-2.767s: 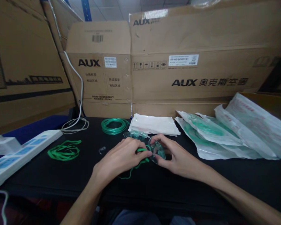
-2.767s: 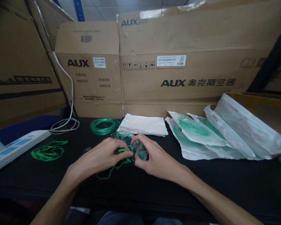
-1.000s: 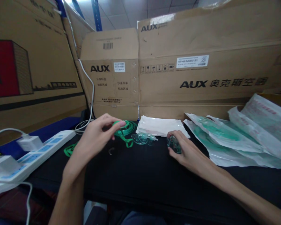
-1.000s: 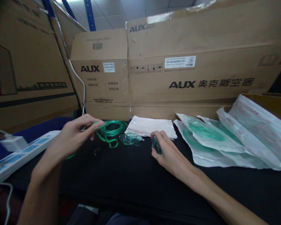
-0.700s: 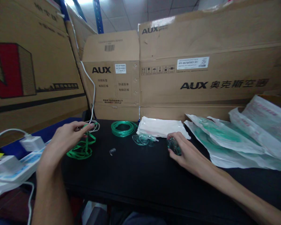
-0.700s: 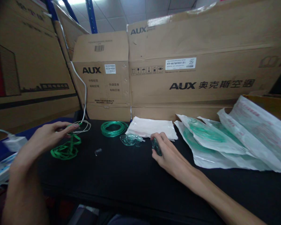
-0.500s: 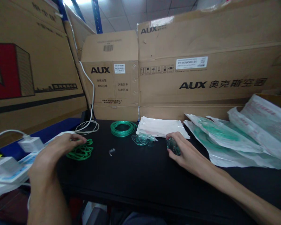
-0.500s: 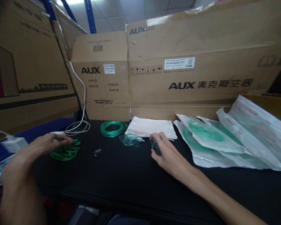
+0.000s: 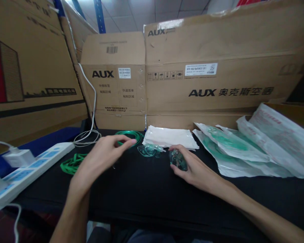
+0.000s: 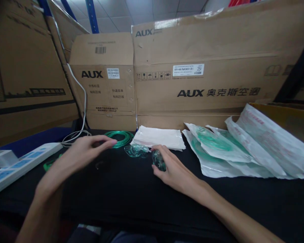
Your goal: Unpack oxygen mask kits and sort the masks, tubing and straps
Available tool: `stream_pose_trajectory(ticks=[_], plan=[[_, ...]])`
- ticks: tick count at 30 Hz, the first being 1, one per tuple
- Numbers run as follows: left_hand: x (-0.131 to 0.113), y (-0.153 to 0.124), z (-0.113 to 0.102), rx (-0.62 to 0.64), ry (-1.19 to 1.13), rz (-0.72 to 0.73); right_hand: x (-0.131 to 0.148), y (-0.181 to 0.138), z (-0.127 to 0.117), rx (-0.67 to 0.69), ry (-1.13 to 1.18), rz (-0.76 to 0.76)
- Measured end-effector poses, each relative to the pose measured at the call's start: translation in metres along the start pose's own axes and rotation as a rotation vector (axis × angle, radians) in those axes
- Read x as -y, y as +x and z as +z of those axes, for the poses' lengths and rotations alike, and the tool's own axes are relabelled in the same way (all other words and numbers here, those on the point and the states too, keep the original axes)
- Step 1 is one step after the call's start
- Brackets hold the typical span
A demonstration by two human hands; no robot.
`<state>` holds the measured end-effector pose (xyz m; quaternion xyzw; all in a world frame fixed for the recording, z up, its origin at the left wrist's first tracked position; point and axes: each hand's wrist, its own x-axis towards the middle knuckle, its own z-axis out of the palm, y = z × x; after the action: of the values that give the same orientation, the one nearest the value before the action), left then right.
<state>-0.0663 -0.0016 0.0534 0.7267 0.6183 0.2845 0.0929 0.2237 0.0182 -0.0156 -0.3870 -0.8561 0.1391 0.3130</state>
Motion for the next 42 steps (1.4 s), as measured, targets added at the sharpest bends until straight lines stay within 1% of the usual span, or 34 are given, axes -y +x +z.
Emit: stream_pose_trajectory(ticks=[2,4,6,9,12,14,16,18,20,22,24,27,29,31,33,36,39,42], plan=[[-0.031,-0.002,0.027,0.142,-0.173,0.125,0.000,-0.001,0.003,-0.020,0.035,-0.033],[-0.052,-0.006,0.050,0.224,-0.255,0.200,-0.002,-0.001,0.007,-0.040,0.057,-0.087],[-0.061,-0.008,0.067,0.251,-0.317,0.218,-0.006,-0.002,0.013,-0.055,0.056,-0.147],[-0.057,-0.006,0.078,0.257,-0.411,0.198,-0.009,-0.003,0.018,-0.056,0.053,-0.222],[-0.049,0.000,0.079,0.251,-0.513,0.192,-0.005,-0.004,0.016,-0.049,0.090,-0.220],[-0.046,0.003,0.078,0.238,-0.583,0.180,0.000,-0.004,0.011,-0.049,0.155,-0.152],[-0.045,0.005,0.077,0.228,-0.656,0.175,0.003,-0.002,0.006,-0.052,0.275,-0.042],[-0.046,0.006,0.077,0.219,-0.718,0.182,0.004,0.002,0.003,-0.028,0.440,0.058],[-0.046,0.006,0.077,0.224,-0.774,0.194,0.002,0.006,0.001,0.028,0.585,0.105],[-0.046,0.006,0.077,0.250,-0.821,0.193,-0.001,0.008,0.000,0.060,0.656,0.108],[-0.046,0.006,0.078,0.292,-0.844,0.177,-0.002,0.008,-0.001,0.014,0.639,0.097],[-0.045,0.006,0.079,0.326,-0.876,0.119,-0.002,0.007,-0.002,-0.086,0.531,0.071],[-0.043,0.007,0.080,0.326,-0.896,0.104,-0.002,0.006,-0.003,-0.129,0.480,0.056],[-0.042,0.008,0.081,0.312,-0.852,0.134,-0.001,0.006,-0.004,-0.158,0.484,0.059],[-0.041,0.009,0.081,0.290,-0.771,0.175,-0.001,0.007,-0.005,-0.168,0.507,0.079],[-0.042,0.008,0.080,0.263,-0.677,0.224,0.001,0.007,-0.007,-0.141,0.505,0.133],[-0.044,0.007,0.078,0.240,-0.625,0.256,0.004,0.007,-0.009,-0.109,0.507,0.166],[-0.043,0.008,0.077,0.224,-0.628,0.260,0.005,0.007,-0.010,-0.110,0.526,0.163]])
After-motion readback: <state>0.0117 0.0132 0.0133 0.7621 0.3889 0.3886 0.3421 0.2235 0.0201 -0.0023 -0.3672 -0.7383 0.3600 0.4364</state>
